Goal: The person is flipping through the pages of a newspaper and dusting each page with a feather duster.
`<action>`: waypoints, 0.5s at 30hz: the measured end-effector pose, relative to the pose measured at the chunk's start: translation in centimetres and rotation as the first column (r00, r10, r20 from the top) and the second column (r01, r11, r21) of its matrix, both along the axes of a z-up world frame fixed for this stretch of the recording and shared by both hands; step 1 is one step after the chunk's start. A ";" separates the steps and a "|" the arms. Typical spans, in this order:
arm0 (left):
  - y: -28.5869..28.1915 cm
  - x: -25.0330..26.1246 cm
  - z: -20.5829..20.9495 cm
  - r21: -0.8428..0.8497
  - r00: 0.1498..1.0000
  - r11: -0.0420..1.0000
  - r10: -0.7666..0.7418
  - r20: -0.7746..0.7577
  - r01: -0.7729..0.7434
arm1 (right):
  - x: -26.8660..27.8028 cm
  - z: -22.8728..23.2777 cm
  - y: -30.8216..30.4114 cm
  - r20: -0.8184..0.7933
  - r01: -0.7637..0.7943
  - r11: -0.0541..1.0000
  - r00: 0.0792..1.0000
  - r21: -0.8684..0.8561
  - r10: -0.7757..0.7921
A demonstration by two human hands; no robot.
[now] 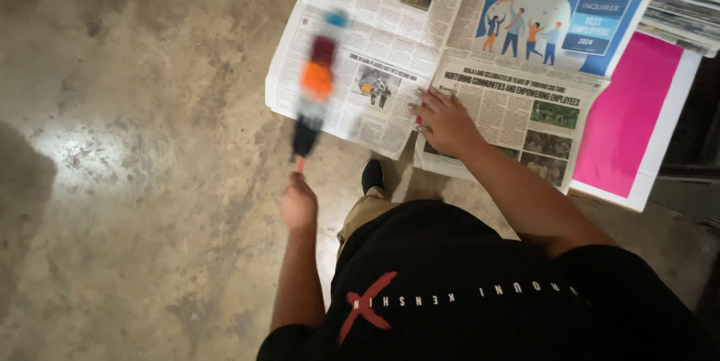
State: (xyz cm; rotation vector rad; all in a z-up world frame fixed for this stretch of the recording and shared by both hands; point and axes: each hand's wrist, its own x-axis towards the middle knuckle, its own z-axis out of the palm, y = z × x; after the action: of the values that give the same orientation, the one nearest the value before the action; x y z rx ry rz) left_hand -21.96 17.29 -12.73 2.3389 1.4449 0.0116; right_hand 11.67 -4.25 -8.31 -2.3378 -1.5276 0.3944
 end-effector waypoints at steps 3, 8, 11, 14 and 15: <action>2.0 1.2 2.1 0.080 0.996 0.997 -0.023 0.091 0.016 | -0.5 2.1 0.4 -0.035 0.060 0.998 0.998 -0.034 -0.061; 3.0 0.7 0.0 0.054 0.956 0.958 -0.285 0.068 0.281 | 0.0 2.4 0.9 -0.049 0.051 0.988 0.997 -0.146 -0.059; 5.1 0.3 -1.6 -0.047 0.977 0.976 -0.213 0.013 0.213 | 0.4 1.1 0.7 -0.041 0.037 0.993 0.998 -0.111 -0.042; 8.6 1.5 -1.3 -0.007 0.994 0.994 -0.107 -0.029 0.107 | 0.6 0.3 0.7 -0.027 0.048 0.997 0.998 -0.055 -0.049; 9.8 2.1 -0.8 0.051 0.996 0.995 -0.078 -0.033 0.080 | 0.6 0.2 0.7 -0.037 0.053 0.996 0.998 -0.065 -0.055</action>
State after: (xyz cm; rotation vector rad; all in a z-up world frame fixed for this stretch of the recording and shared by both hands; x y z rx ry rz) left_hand -19.81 27.12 -13.53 2.4477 1.3814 -0.0086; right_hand 12.24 -3.52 -8.11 -2.4004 -1.4510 0.4788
